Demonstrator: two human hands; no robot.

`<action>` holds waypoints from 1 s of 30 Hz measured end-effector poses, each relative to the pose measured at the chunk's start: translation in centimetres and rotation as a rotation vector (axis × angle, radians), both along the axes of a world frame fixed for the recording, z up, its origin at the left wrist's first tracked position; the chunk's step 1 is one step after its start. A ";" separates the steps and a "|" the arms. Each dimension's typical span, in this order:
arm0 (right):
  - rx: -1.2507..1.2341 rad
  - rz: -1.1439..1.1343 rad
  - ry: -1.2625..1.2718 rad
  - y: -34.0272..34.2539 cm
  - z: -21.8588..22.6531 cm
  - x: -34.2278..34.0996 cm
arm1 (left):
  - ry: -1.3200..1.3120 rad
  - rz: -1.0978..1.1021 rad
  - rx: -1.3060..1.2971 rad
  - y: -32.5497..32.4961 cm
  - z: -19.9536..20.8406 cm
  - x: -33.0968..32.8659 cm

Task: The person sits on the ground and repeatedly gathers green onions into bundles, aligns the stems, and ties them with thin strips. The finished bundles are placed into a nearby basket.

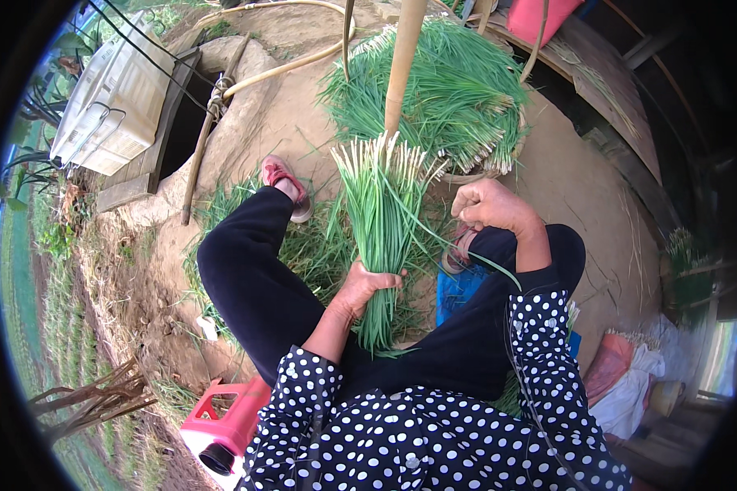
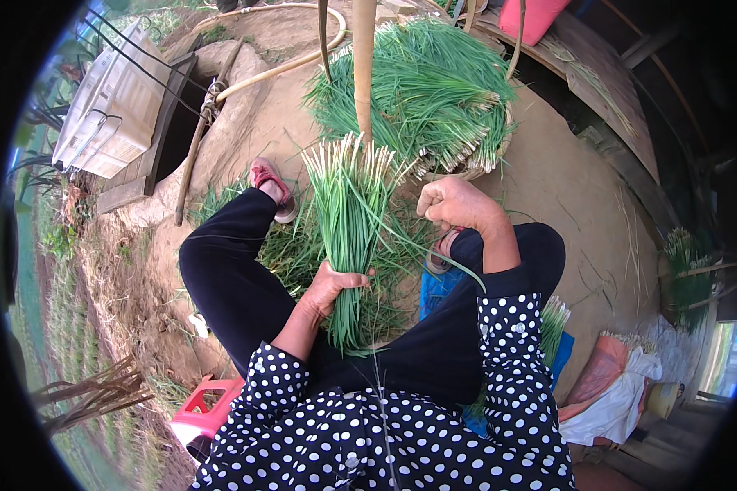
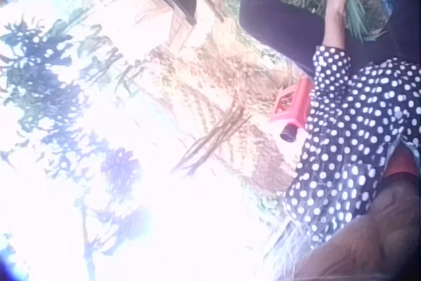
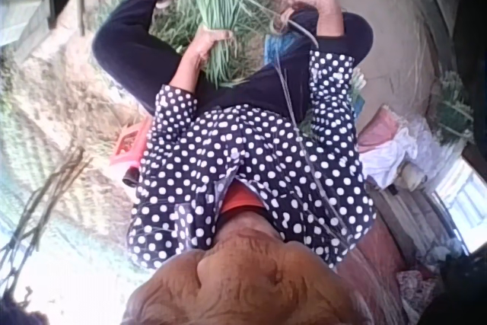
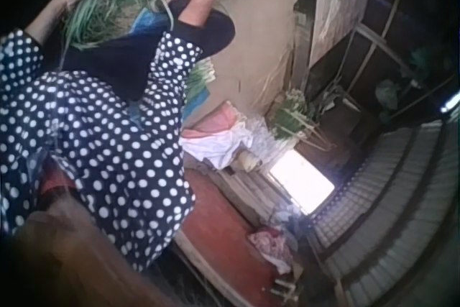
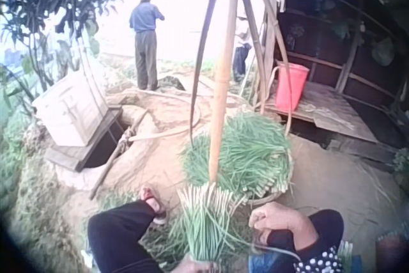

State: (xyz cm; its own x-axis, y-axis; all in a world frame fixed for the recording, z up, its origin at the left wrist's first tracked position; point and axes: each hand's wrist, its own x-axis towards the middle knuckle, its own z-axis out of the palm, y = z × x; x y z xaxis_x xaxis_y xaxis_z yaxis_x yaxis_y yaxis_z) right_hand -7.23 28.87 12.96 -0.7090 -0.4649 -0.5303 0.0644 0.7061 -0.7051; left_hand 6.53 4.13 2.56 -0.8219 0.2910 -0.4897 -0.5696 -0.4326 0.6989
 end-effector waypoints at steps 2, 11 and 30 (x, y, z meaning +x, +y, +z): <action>0.553 -0.007 0.550 0.7 -0.6 0.3 | 0.030 0.028 -0.016 0.3 -0.2 -0.1; -0.418 -0.298 0.507 -7.9 -3.8 1.1 | 0.196 0.180 -0.339 2.1 -3.1 0.3; -0.369 0.133 -0.337 -6.9 -1.8 2.8 | 0.262 0.144 -0.621 1.5 -5.2 0.5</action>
State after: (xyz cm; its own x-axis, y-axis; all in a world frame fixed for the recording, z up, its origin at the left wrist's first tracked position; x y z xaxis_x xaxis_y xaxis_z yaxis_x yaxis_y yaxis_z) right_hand -4.43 21.94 11.18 -0.4490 -0.7384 -0.5032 0.2577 0.4322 -0.8642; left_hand 6.98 5.61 -2.69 -0.9454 -0.0998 -0.3104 -0.3149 0.0336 0.9485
